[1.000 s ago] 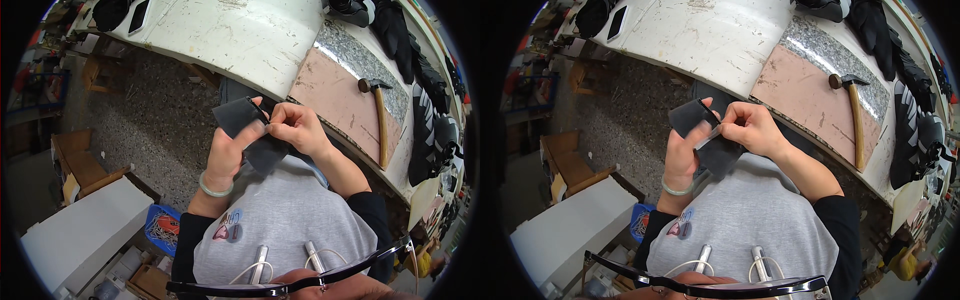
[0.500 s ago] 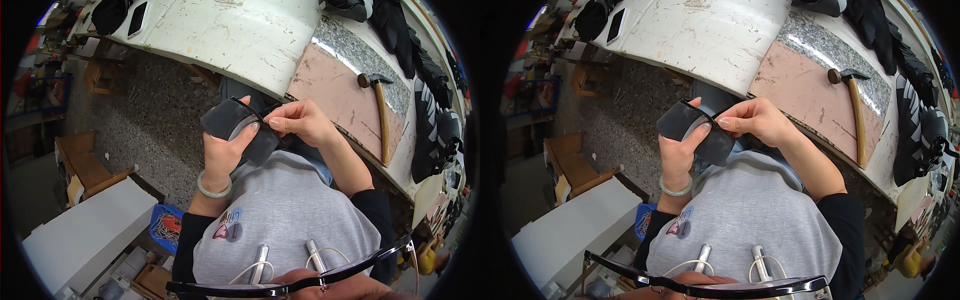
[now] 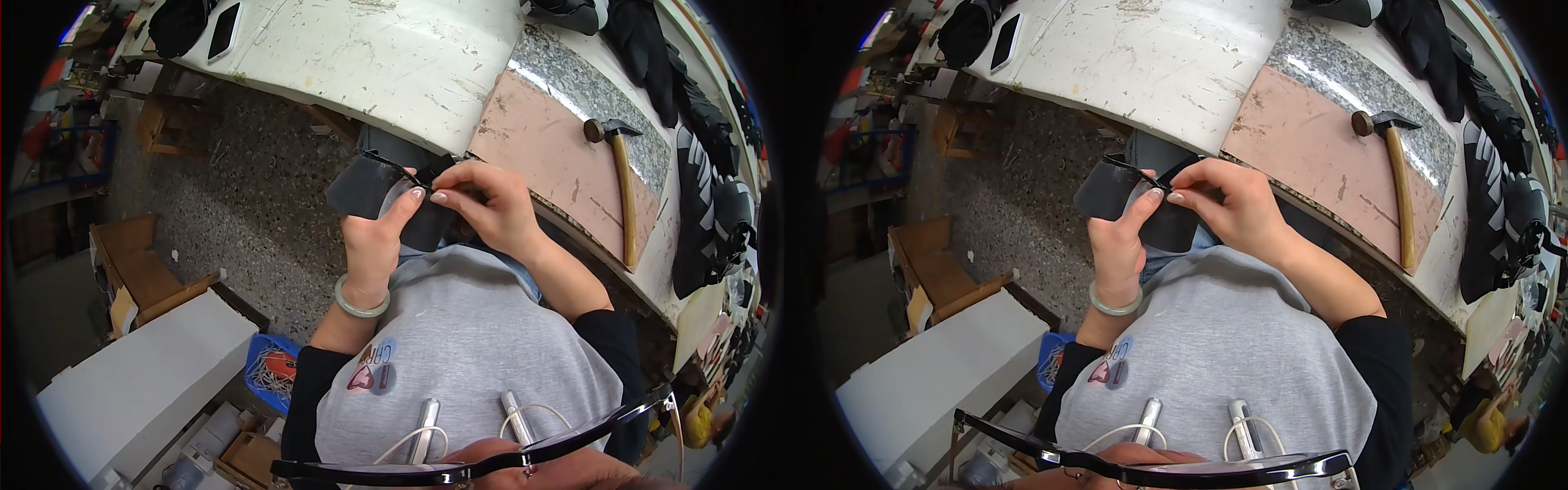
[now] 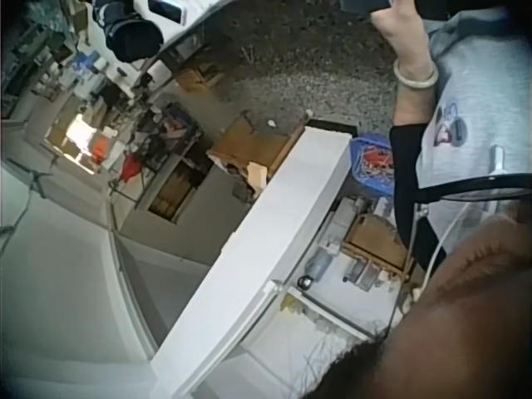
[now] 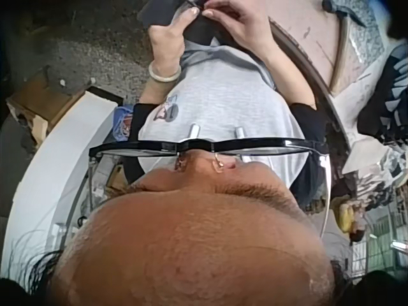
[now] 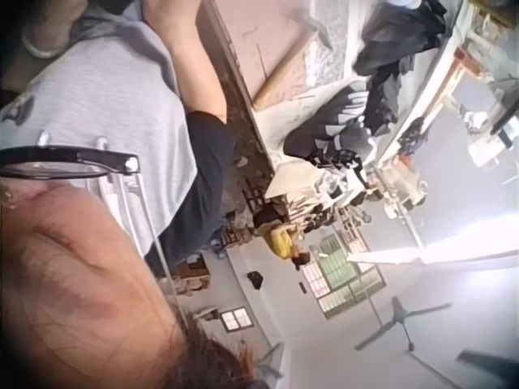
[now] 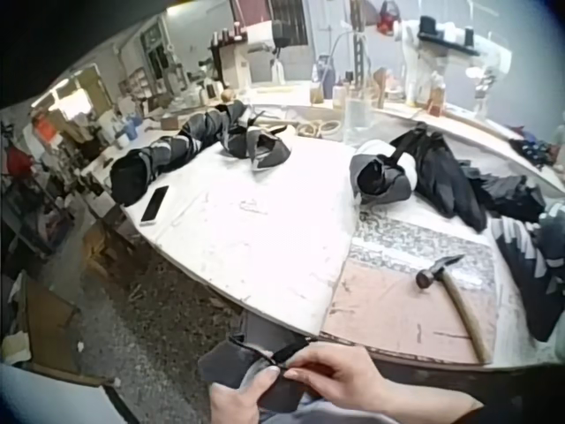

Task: The person assembles shoe upper components by fitting straps and panels together by hand and flattening the joints using a hammer. The person then organizes the assembled shoe parts on the workbench and picks up a pattern piece.

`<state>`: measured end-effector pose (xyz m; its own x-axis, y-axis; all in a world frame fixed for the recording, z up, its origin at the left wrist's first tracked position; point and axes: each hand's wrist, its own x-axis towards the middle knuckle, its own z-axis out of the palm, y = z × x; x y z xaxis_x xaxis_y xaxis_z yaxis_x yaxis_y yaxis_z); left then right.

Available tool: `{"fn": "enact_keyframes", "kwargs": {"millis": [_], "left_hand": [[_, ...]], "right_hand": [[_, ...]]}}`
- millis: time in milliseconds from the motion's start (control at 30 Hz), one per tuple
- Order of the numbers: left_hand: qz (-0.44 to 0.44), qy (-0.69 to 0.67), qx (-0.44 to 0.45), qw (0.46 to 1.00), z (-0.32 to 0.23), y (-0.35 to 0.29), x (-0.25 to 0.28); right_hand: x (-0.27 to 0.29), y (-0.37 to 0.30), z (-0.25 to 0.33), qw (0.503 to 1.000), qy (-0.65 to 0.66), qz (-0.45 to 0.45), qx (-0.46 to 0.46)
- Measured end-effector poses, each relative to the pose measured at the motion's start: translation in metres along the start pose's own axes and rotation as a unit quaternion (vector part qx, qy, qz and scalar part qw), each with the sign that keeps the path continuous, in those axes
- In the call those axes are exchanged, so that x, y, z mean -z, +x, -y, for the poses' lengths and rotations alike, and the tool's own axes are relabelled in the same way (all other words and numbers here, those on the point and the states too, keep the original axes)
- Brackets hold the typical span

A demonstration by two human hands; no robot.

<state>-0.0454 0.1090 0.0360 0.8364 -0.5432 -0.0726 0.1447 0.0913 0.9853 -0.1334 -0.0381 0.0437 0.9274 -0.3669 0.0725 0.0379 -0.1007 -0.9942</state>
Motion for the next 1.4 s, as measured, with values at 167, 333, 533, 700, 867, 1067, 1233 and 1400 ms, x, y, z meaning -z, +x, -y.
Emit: {"fn": "enact_keyframes", "kwargs": {"millis": [167,333,533,700,867,1067,1233,1400], "left_hand": [[-0.047,0.066,-0.081,0.993,0.013,0.002,-0.001],[-0.042,0.246,-0.176,0.952,0.007,0.001,-0.004],[-0.043,0.310,-0.252,0.916,0.014,-0.001,-0.007],[-0.039,0.327,-0.304,0.894,0.015,0.001,-0.006],[-0.045,0.316,-0.214,0.923,0.018,-0.001,-0.005],[-0.056,0.323,-0.246,0.912,0.023,0.002,-0.003],[-0.035,0.238,-0.173,0.955,0.011,0.006,-0.002],[0.043,0.040,-0.009,0.998,-0.001,0.008,0.008]], "right_hand": [[-0.010,0.004,-0.007,0.934,-0.286,-0.056,0.209],[-0.016,0.002,-0.010,0.943,-0.283,-0.058,0.167],[-0.018,0.005,-0.013,0.943,-0.298,-0.037,0.142],[-0.019,0.008,-0.021,0.951,-0.284,-0.026,0.120],[-0.021,0.010,-0.025,0.953,-0.285,-0.034,0.100],[-0.017,0.010,-0.022,0.965,-0.251,-0.025,0.067],[-0.005,0.009,-0.013,0.992,-0.117,0.036,-0.013],[0.021,0.017,-0.009,0.963,0.095,0.139,-0.208]]}}
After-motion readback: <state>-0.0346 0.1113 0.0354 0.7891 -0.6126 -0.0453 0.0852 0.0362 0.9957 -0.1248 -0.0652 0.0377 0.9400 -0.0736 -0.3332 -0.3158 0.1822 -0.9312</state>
